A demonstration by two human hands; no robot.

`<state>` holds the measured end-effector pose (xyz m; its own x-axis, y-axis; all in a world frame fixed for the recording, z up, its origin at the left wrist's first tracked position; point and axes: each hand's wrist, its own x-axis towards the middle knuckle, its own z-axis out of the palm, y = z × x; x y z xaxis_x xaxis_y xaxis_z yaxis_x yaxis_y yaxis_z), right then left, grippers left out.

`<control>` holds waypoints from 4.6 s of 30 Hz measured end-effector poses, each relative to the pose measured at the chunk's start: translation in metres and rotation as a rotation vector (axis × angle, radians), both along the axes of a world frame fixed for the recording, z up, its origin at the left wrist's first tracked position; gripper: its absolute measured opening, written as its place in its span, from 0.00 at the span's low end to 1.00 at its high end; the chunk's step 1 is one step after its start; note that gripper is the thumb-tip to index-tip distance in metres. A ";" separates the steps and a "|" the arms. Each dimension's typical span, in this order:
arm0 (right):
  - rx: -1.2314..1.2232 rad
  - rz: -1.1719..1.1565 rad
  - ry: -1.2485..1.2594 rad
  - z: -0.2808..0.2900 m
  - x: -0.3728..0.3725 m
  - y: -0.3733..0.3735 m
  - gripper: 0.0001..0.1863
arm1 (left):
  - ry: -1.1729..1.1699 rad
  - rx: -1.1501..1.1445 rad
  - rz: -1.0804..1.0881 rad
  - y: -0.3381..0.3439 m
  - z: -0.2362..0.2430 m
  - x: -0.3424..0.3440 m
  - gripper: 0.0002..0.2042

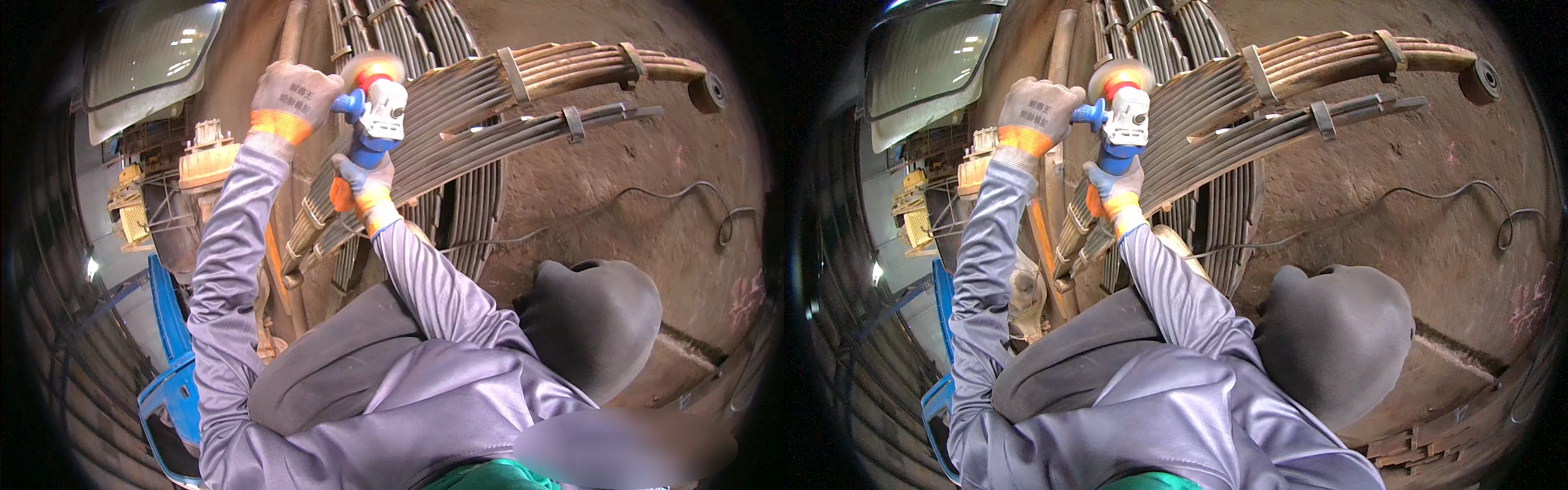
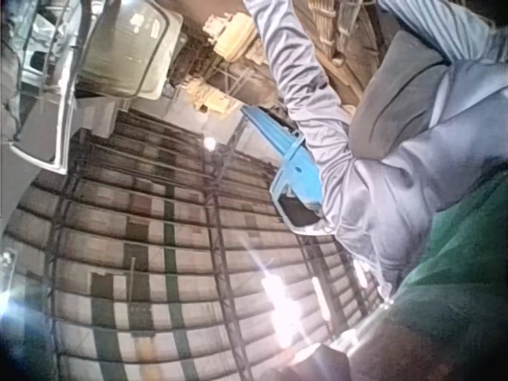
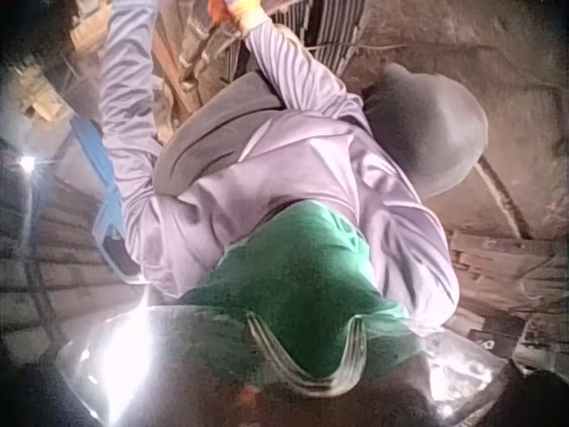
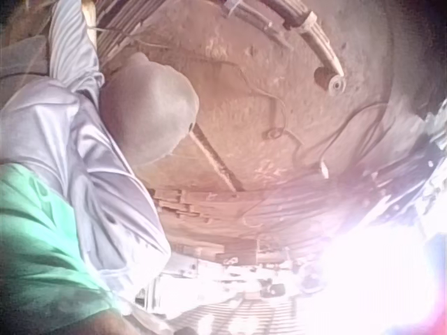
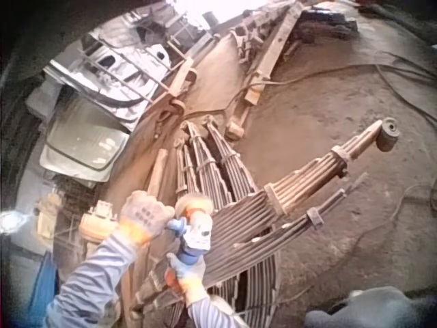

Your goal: The person uses an angle grinder to smooth the surfaces of multiple metal rods laid on the floor. They repeatedly reposition the rods and adjust their stance while grinding different sections, producing visible sparks throughout the process.

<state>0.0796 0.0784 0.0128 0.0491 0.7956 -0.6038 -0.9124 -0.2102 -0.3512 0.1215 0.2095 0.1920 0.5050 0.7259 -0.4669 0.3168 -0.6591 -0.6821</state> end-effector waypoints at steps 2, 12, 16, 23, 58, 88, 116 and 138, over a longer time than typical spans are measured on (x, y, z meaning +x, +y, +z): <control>0.008 -0.006 -0.011 -0.002 -0.004 0.002 0.35 | -0.016 -0.023 -0.012 0.000 0.003 -0.002 0.03; -0.038 0.020 -0.008 0.017 -0.022 -0.023 0.34 | 0.021 -0.027 0.059 -0.014 0.008 -0.044 0.02; -0.027 -0.027 -0.020 0.009 -0.024 -0.011 0.36 | 0.005 -0.042 0.025 -0.009 0.004 -0.033 0.04; -0.022 -0.098 0.005 0.006 -0.002 0.009 0.34 | 0.045 0.010 -0.076 0.010 -0.001 0.006 0.07; -0.060 0.031 0.046 0.019 -0.038 -0.022 0.29 | 0.034 -0.043 0.120 -0.017 0.003 -0.057 0.03; -0.040 -0.005 -0.058 0.016 0.032 -0.018 0.32 | 0.004 0.016 -0.060 -0.020 0.001 0.025 0.01; 0.032 -0.078 -0.089 0.017 0.077 -0.005 0.22 | -0.019 0.035 0.013 -0.008 0.007 0.062 0.06; -0.035 -0.132 -0.062 0.007 0.068 -0.010 0.22 | -0.001 0.008 0.005 -0.016 -0.001 0.076 0.04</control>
